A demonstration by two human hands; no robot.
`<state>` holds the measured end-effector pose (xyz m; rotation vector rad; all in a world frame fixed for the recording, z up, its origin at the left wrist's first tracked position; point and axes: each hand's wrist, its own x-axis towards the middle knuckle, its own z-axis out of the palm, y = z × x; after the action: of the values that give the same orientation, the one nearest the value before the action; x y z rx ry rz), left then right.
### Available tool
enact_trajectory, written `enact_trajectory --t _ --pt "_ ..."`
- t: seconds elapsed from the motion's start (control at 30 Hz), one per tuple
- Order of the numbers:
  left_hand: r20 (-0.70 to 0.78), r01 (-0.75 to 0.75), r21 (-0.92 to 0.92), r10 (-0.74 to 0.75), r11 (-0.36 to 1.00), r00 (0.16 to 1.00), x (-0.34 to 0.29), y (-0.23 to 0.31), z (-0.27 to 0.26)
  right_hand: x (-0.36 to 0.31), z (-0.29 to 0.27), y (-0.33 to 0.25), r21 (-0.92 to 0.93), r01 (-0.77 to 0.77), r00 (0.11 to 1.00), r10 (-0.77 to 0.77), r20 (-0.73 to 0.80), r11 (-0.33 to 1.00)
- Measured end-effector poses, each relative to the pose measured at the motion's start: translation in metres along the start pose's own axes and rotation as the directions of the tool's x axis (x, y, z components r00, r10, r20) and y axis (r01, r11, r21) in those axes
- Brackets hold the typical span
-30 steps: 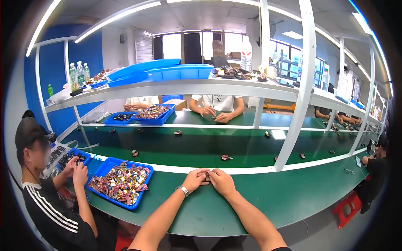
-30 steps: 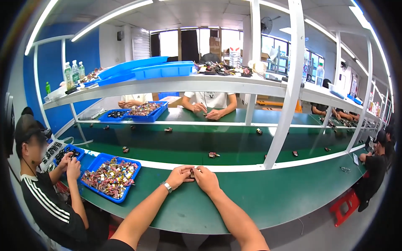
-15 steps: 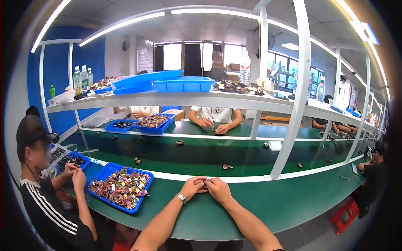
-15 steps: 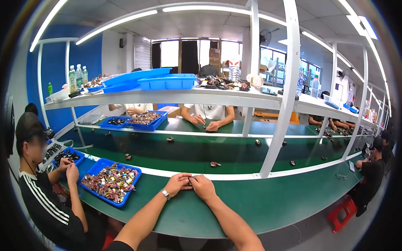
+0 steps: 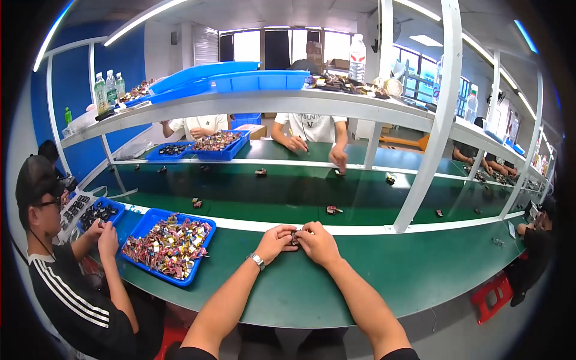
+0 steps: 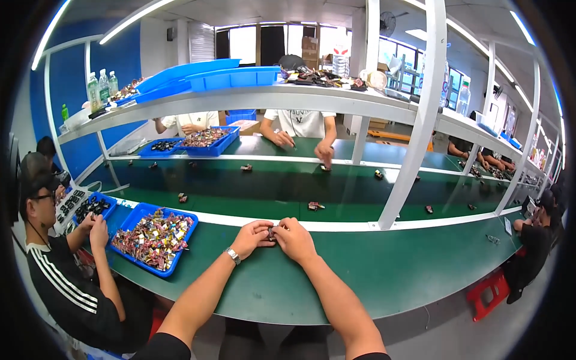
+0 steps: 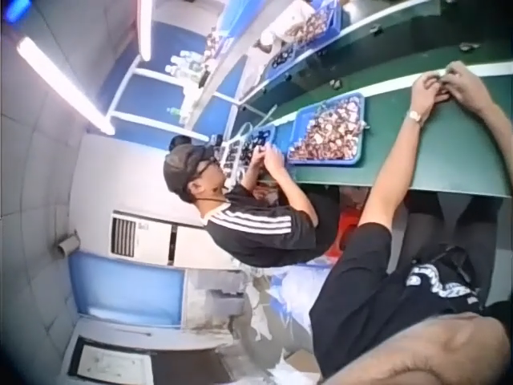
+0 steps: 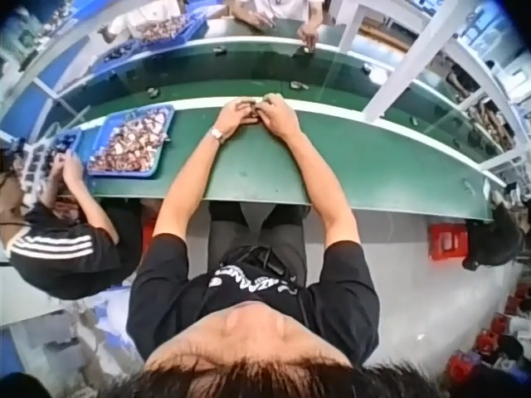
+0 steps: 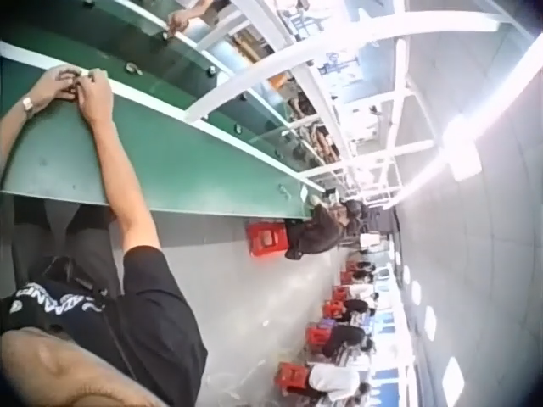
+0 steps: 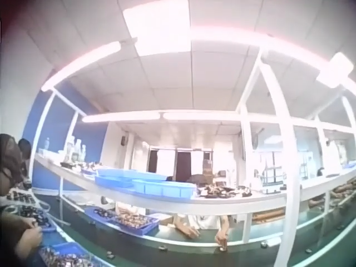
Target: Assembling small electronic components or pins on a factory production line.
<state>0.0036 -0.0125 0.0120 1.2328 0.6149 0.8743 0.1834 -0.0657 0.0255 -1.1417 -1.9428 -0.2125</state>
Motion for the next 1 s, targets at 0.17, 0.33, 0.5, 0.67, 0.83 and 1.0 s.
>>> enact_trajectory --t 0.17,0.33,0.5,0.67,0.83,1.0 --pt "0.013 -0.008 0.054 0.007 0.999 1.0 0.0 0.001 0.004 0.002 -0.005 0.005 0.099 -0.021 0.997 0.013 0.079 0.995" --pt "0.034 -0.005 0.042 0.003 0.999 0.999 0.0 0.0 0.003 -0.003 0.001 0.009 0.186 -0.047 0.993 0.025 0.119 0.981" --pt "0.115 -0.014 0.018 0.012 1.0 0.993 -0.005 0.005 -0.001 -0.005 0.003 0.006 0.234 -0.169 0.983 0.145 0.116 0.958" --pt "0.126 -0.029 0.036 0.024 0.999 0.992 -0.004 0.003 0.0 -0.007 0.005 0.005 0.279 -0.249 0.966 0.215 0.146 0.928" --pt "0.101 -0.009 0.034 0.005 0.999 0.995 -0.003 0.0 -0.003 -0.008 0.0 0.006 0.378 -0.248 0.961 0.178 0.212 0.892" --pt "0.101 -0.019 0.022 0.016 1.0 0.995 -0.003 0.003 0.002 -0.009 0.001 0.005 0.343 -0.25 0.967 0.213 0.142 0.905"
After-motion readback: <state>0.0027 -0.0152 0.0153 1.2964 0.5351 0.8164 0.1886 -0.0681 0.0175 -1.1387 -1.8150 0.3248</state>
